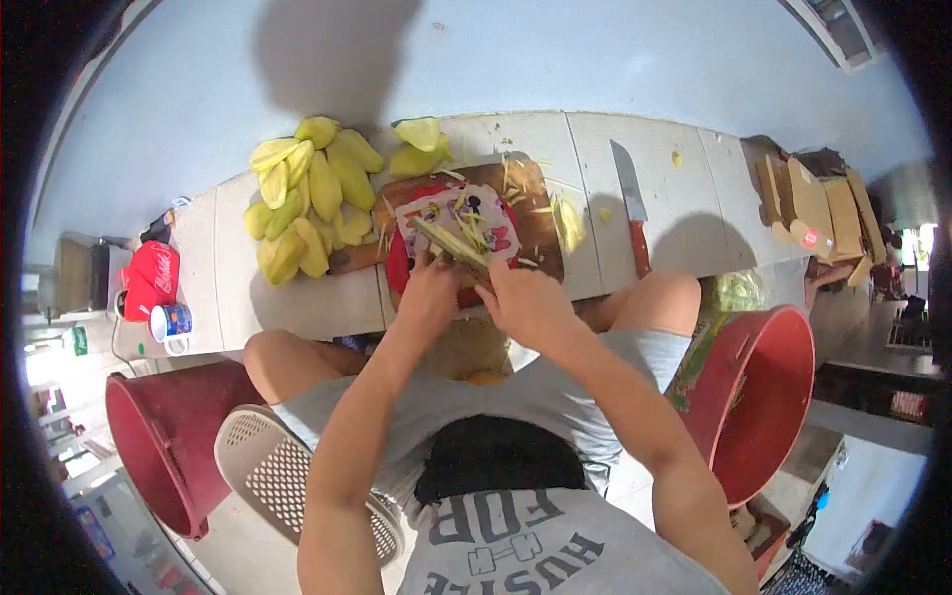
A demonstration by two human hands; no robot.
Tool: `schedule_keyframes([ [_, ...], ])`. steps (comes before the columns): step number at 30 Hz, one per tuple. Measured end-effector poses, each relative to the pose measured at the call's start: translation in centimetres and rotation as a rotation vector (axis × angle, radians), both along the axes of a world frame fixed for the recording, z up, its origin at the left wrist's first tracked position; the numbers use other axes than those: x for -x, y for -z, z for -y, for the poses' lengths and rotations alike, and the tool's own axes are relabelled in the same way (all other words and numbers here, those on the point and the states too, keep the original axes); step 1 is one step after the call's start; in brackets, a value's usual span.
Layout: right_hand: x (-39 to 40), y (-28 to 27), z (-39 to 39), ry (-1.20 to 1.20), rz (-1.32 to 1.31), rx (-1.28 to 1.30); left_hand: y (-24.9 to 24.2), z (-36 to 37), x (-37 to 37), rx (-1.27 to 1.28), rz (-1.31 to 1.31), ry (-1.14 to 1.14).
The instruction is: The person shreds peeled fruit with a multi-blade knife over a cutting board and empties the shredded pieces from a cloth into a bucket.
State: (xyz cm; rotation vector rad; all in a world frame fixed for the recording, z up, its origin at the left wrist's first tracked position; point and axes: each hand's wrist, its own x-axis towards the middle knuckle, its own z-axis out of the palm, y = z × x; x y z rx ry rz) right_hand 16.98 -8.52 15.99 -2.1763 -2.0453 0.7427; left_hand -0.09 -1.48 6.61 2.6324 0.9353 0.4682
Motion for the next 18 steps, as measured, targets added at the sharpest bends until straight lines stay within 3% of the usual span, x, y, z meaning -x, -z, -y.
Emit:
schedule_keyframes([
  [1,-0.3,1.3,0.2,0.005,-0.004,-0.007,0.2,0.0,0.2,0.129,-0.001,0.018],
  [4,-0.5,2.4,1.1,0.039,-0.015,0.009,-1.0,0.2,-0.3,0.206,-0.097,-0.073],
  [8,0.0,0.5,0.5,0.009,-0.020,-0.018,-0.1,-0.6,-0.3,-0.053,0.013,-0.030],
  [10,-0.1,1.5,1.3,0.006,-0.068,0.031,-0.4,0.4,0.1,0.088,-0.034,-0.049],
  [14,-0.6,1.1,0.1,0.019,-0.024,-0.007,-0.2,0.4,0.4,0.027,-0.064,-0.040],
  [16,0.0,1.0,0.1,0.006,0.001,-0.018,0.7,-0.1,0.1,0.292,-0.027,-0.026],
  [18,-0.3,2.6,1.0,0.029,-0.082,-0.039,0.4,0.3,0.3,0.222,-0.003,-0.048],
])
